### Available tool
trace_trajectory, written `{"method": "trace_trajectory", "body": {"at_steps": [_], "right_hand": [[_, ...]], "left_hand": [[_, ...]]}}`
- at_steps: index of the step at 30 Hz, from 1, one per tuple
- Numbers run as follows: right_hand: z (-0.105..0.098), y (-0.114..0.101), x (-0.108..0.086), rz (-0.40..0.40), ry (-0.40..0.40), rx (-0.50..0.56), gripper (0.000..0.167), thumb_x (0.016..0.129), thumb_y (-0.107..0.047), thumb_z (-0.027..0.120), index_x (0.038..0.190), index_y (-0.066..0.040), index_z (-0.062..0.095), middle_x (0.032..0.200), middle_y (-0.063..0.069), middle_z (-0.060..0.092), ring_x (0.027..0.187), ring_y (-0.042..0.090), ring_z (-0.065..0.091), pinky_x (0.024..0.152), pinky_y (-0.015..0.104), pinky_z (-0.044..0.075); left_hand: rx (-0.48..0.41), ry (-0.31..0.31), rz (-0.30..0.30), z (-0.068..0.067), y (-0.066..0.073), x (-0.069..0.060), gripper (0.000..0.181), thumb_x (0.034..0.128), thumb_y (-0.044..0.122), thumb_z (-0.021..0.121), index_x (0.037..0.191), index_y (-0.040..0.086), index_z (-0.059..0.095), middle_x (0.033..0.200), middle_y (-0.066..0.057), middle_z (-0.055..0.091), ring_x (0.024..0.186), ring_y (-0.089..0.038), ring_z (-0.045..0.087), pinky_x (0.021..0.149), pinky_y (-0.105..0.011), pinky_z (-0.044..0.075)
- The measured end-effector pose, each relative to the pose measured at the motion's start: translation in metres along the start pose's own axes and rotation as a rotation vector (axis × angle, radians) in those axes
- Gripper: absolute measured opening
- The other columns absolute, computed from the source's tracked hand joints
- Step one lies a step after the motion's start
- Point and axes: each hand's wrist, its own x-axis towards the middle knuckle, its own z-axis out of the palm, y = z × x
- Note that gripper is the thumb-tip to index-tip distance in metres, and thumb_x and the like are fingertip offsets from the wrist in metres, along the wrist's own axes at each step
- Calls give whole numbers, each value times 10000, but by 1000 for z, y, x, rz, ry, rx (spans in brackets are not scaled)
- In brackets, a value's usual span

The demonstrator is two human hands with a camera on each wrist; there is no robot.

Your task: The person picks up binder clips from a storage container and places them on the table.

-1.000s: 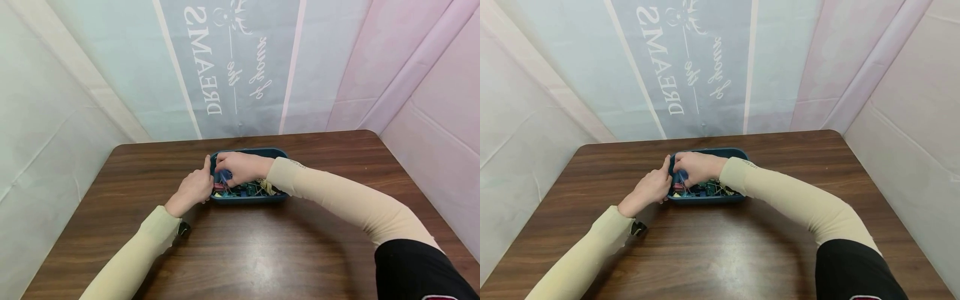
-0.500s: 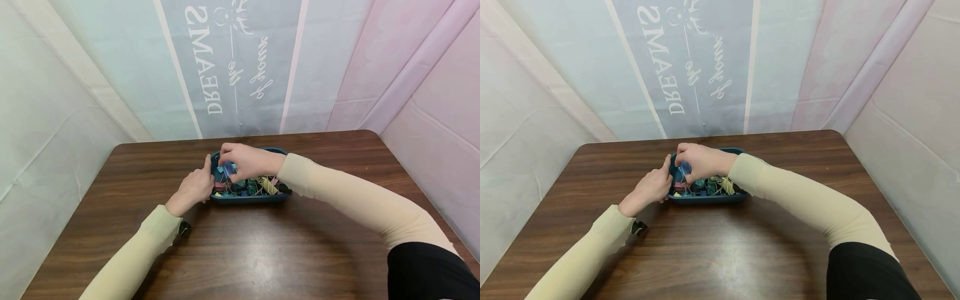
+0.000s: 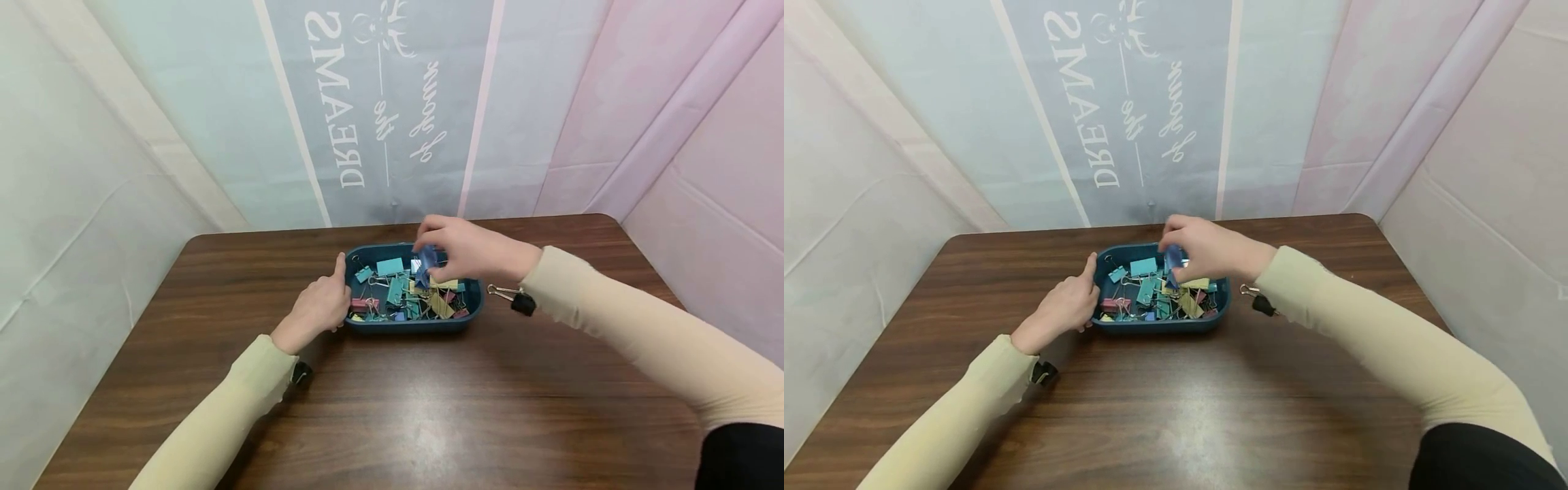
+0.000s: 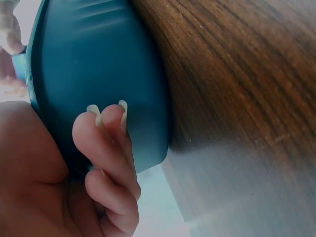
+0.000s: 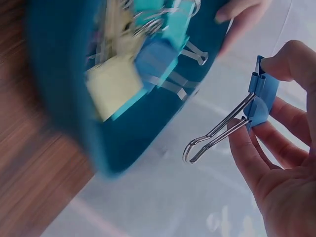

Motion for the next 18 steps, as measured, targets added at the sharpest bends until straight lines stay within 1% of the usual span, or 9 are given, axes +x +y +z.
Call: {"method": "trace_trajectory", "body": {"at_steps": [3, 6, 8, 13, 15, 18], "right_hand": [[-4, 12, -18, 84, 6, 10, 326, 850, -167, 702, 1169, -99, 702, 1144, -34, 521, 897, 149, 555, 745, 310, 500], [-6, 26, -32, 143, 29, -1, 317, 851, -178, 710, 1160, -109, 707, 1143, -57, 521, 880, 154, 562, 726, 310, 500], [-6, 36, -41, 170, 45, -16, 311, 843, -181, 719, 1144, -104, 715, 1130, -55, 524, 850, 157, 561, 712, 313, 497], [-4, 60, -60, 209, 80, -50, 293, 811, -134, 716, 1100, -90, 728, 1079, -19, 543, 786, 148, 547, 681, 317, 493], [-1, 70, -67, 237, 82, -45, 285, 807, -124, 715, 1091, -98, 730, 1069, -5, 549, 767, 157, 538, 671, 321, 488], [6, 83, -77, 273, 64, -40, 293, 813, -132, 713, 1101, -83, 726, 1077, 23, 562, 779, 172, 542, 677, 327, 489]], "left_hand": [[4, 2, -1, 0, 0, 0, 685, 1052, 200, 412, 1592, 42, 21, 575, -60, 592, 429, -168, 595, 443, -320, 462], [9, 0, -8, -1, 0, -1, 687, 1053, 203, 415, 1593, 46, 21, 579, -61, 592, 432, -170, 596, 446, -318, 464], [13, -1, -9, -1, 0, -1, 687, 1055, 208, 416, 1593, 47, 20, 582, -59, 593, 435, -170, 597, 447, -317, 465], [15, -1, -15, -2, 1, -1, 688, 1055, 213, 419, 1595, 55, 24, 587, -60, 594, 438, -172, 597, 451, -318, 465], [13, 1, -15, -2, 1, -1, 688, 1053, 212, 420, 1596, 57, 27, 588, -60, 595, 437, -172, 597, 454, -319, 467], [10, -1, -14, -1, 1, -1, 689, 1054, 214, 420, 1596, 59, 24, 589, -56, 597, 439, -170, 597, 459, -319, 471]]}}
